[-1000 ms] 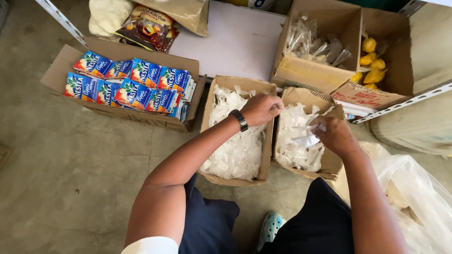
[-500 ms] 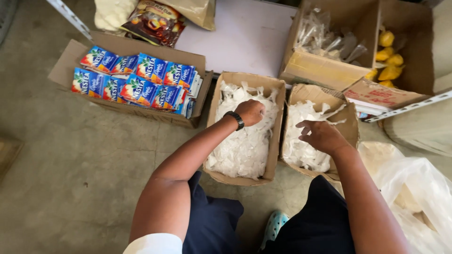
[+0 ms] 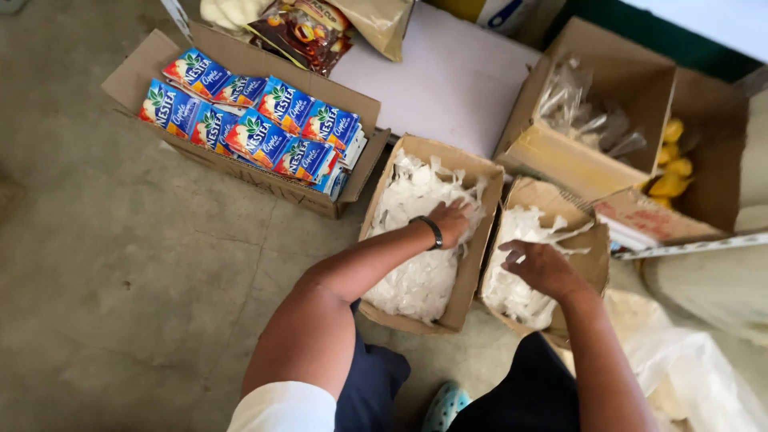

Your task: Packing small white items from a bulk container into individual plastic bags.

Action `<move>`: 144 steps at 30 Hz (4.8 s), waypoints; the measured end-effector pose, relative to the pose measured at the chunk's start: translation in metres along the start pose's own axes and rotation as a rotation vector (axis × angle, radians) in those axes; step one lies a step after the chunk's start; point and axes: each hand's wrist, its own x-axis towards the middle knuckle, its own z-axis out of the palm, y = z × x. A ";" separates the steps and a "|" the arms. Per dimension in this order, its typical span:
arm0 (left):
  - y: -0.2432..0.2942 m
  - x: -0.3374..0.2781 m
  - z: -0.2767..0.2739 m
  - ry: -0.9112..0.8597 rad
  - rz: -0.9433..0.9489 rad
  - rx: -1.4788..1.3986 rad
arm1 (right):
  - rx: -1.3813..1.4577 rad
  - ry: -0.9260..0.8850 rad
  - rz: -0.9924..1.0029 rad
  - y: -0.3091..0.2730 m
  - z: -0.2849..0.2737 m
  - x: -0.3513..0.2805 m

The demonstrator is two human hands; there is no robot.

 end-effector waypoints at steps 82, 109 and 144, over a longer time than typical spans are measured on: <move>0.032 -0.027 -0.127 0.338 0.139 -0.611 | 0.424 0.346 -0.054 -0.053 -0.001 0.024; -0.058 -0.005 -0.032 0.230 -0.179 -0.513 | -0.055 0.172 0.088 -0.002 -0.027 -0.024; -0.059 0.012 0.102 0.022 0.072 0.071 | -0.054 -0.045 0.047 -0.024 0.005 0.008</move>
